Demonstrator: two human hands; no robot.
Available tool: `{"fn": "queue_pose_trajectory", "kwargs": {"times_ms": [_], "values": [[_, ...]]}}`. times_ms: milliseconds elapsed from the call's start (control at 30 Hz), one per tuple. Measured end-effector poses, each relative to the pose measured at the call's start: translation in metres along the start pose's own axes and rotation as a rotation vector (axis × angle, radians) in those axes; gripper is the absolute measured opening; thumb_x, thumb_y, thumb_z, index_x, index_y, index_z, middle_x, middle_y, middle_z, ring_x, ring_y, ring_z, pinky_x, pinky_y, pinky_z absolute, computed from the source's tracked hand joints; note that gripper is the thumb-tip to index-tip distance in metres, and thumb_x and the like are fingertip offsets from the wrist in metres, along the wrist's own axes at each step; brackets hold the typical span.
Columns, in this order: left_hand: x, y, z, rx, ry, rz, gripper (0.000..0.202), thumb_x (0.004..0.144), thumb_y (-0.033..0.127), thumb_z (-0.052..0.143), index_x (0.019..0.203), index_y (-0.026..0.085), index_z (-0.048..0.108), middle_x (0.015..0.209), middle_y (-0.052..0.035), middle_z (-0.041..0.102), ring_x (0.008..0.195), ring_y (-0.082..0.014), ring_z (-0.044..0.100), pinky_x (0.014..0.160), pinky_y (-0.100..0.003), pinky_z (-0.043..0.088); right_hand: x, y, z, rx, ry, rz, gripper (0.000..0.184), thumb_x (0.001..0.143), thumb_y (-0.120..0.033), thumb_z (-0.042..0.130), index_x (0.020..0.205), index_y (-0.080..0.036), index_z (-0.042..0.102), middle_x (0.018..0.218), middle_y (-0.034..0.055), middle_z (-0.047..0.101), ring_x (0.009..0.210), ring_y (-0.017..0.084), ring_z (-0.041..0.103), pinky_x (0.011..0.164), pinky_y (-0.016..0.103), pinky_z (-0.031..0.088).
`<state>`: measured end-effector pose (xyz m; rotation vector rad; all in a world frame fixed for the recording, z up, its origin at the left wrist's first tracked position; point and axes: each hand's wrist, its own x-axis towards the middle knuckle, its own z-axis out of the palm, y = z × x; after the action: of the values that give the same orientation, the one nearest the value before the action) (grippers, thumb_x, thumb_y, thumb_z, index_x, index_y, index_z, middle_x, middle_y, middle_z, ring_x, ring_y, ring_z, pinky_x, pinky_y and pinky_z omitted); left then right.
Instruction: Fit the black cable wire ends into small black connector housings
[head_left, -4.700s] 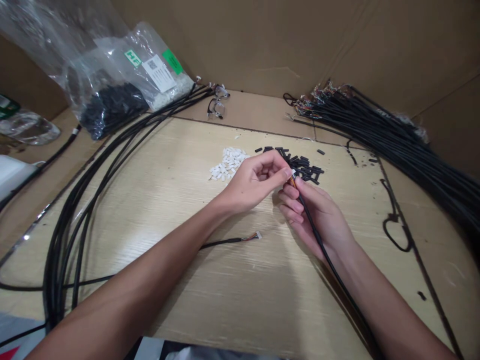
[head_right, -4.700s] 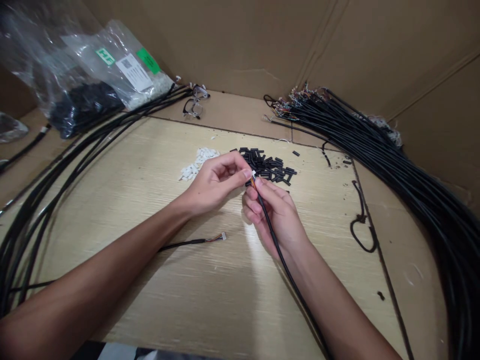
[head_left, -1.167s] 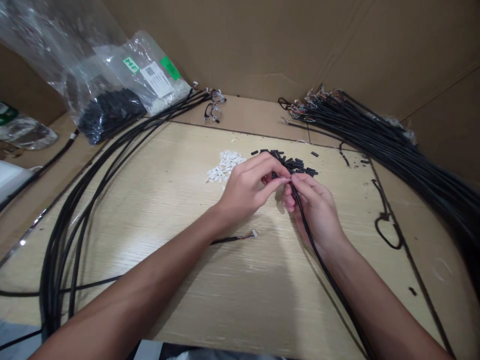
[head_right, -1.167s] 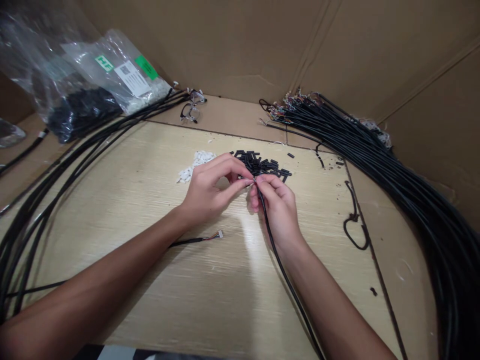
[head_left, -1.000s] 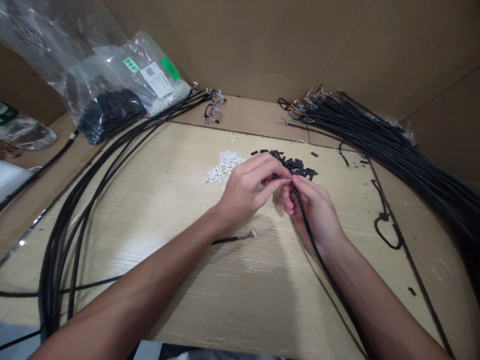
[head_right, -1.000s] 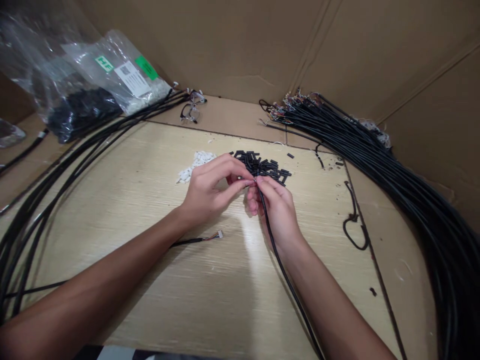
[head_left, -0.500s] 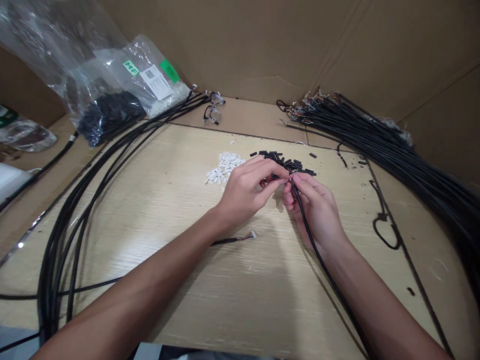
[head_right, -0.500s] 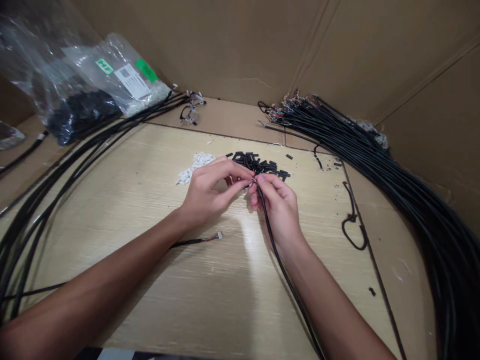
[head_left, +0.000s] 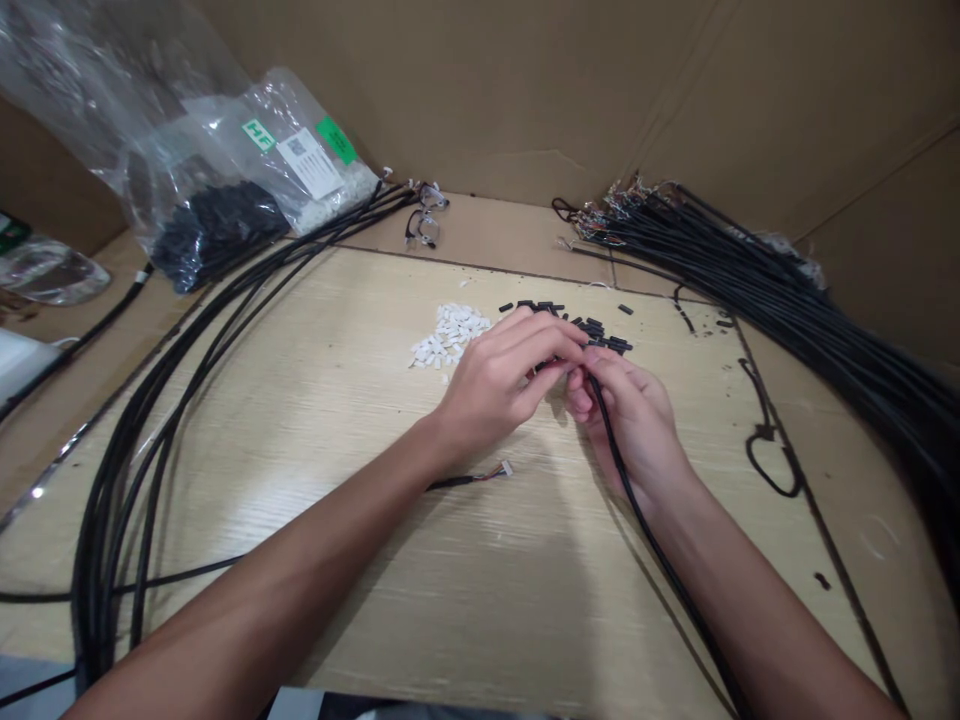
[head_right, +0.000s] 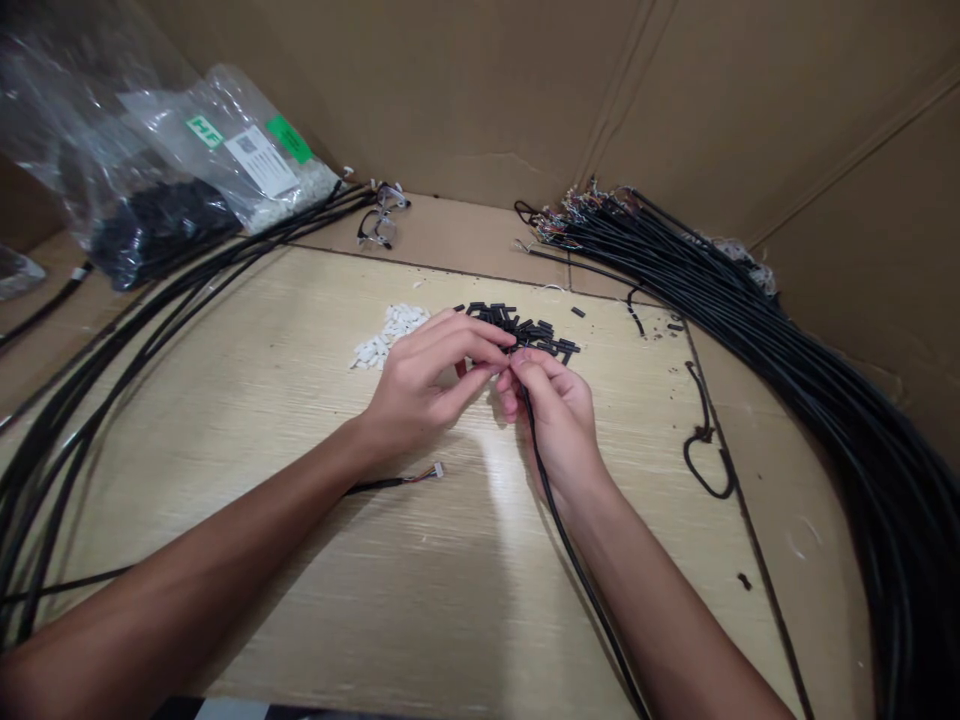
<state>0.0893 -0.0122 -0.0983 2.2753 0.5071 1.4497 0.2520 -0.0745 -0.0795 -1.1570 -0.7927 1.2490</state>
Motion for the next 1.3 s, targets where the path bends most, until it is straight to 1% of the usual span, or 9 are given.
{"fn": "queue_pose_trajectory", "kwargs": {"times_ms": [133,233,467,600,833,900,1033,1100,1300], "values": [[-0.001,-0.001,0.001,0.014,-0.021,-0.009,0.014,0.112,0.014,0.064,0.109,0.021,0.076,0.126,-0.01,0.086,0.11,-0.0228,0.079,0.101,-0.043,0.06,-0.001,-0.001,0.002,0.019,0.021,0.007,0.036,0.08,-0.046,0.095,0.077,-0.022,0.069,0.069,-0.0023,0.063,0.059,0.011,0.051,0.053,0.025,0.046],[-0.002,0.0,0.002,0.012,-0.044,-0.016,0.016,0.112,0.013,0.062,0.109,0.02,0.075,0.128,-0.0109,0.086,0.114,-0.0231,0.079,0.102,-0.043,0.06,-0.002,-0.002,0.003,0.056,0.043,0.03,0.036,0.078,-0.043,0.098,0.076,-0.021,0.07,0.065,-0.0028,0.062,0.058,0.011,0.051,0.053,0.024,0.046],[-0.001,0.0,0.002,0.022,-0.046,0.045,0.013,0.112,0.011,0.062,0.109,0.019,0.072,0.12,-0.01,0.084,0.108,-0.0208,0.076,0.099,-0.038,0.06,-0.001,0.0,0.005,0.104,0.075,0.044,0.031,0.076,-0.036,0.097,0.072,-0.021,0.07,0.063,-0.0029,0.063,0.056,0.01,0.051,0.052,0.023,0.046],[-0.002,0.001,0.001,0.004,-0.076,-0.015,0.014,0.114,0.014,0.06,0.108,0.019,0.072,0.114,-0.0097,0.082,0.106,-0.0211,0.075,0.093,-0.037,0.061,-0.001,0.002,0.006,0.123,0.088,0.035,0.034,0.075,-0.039,0.099,0.074,-0.02,0.07,0.064,-0.0029,0.064,0.055,0.009,0.051,0.051,0.022,0.045],[-0.002,0.003,0.002,-0.021,-0.032,-0.059,0.012,0.112,0.018,0.064,0.108,0.019,0.075,0.106,-0.0091,0.08,0.099,-0.0207,0.074,0.086,-0.035,0.06,-0.002,0.001,0.005,0.123,0.054,0.018,0.034,0.077,-0.038,0.1,0.079,-0.021,0.07,0.066,-0.0044,0.064,0.056,0.009,0.051,0.051,0.022,0.044],[0.0,0.005,0.002,-0.07,-0.01,-0.136,0.011,0.11,0.018,0.067,0.105,0.019,0.076,0.101,-0.0069,0.081,0.092,-0.018,0.073,0.083,-0.032,0.059,-0.003,0.0,0.005,0.13,0.031,0.021,0.032,0.08,-0.036,0.098,0.078,-0.021,0.07,0.066,-0.0039,0.063,0.057,0.009,0.051,0.053,0.022,0.044],[0.005,0.011,0.004,-0.302,0.019,-0.424,0.001,0.101,0.019,0.077,0.1,0.019,0.078,0.091,-0.0029,0.08,0.076,-0.0119,0.07,0.07,-0.024,0.055,-0.005,-0.003,0.005,0.16,0.0,0.031,0.03,0.082,-0.035,0.096,0.078,-0.02,0.07,0.067,-0.0025,0.064,0.059,0.009,0.052,0.056,0.021,0.045],[0.006,0.011,0.005,-0.426,0.022,-0.54,0.005,0.097,0.022,0.081,0.099,0.018,0.079,0.088,-0.0028,0.08,0.073,-0.0112,0.069,0.067,-0.023,0.054,-0.006,-0.004,0.005,0.173,-0.012,0.037,0.03,0.081,-0.035,0.097,0.079,-0.02,0.071,0.067,-0.0026,0.064,0.06,0.009,0.051,0.056,0.021,0.045],[0.006,0.006,0.005,-0.61,0.028,-0.693,0.014,0.09,0.028,0.09,0.098,0.018,0.083,0.084,-0.0032,0.077,0.075,-0.0119,0.068,0.069,-0.023,0.054,-0.005,-0.005,0.005,0.19,-0.034,0.057,0.037,0.076,-0.04,0.104,0.083,-0.021,0.073,0.069,-0.0041,0.062,0.059,0.009,0.046,0.054,0.022,0.04]]}}
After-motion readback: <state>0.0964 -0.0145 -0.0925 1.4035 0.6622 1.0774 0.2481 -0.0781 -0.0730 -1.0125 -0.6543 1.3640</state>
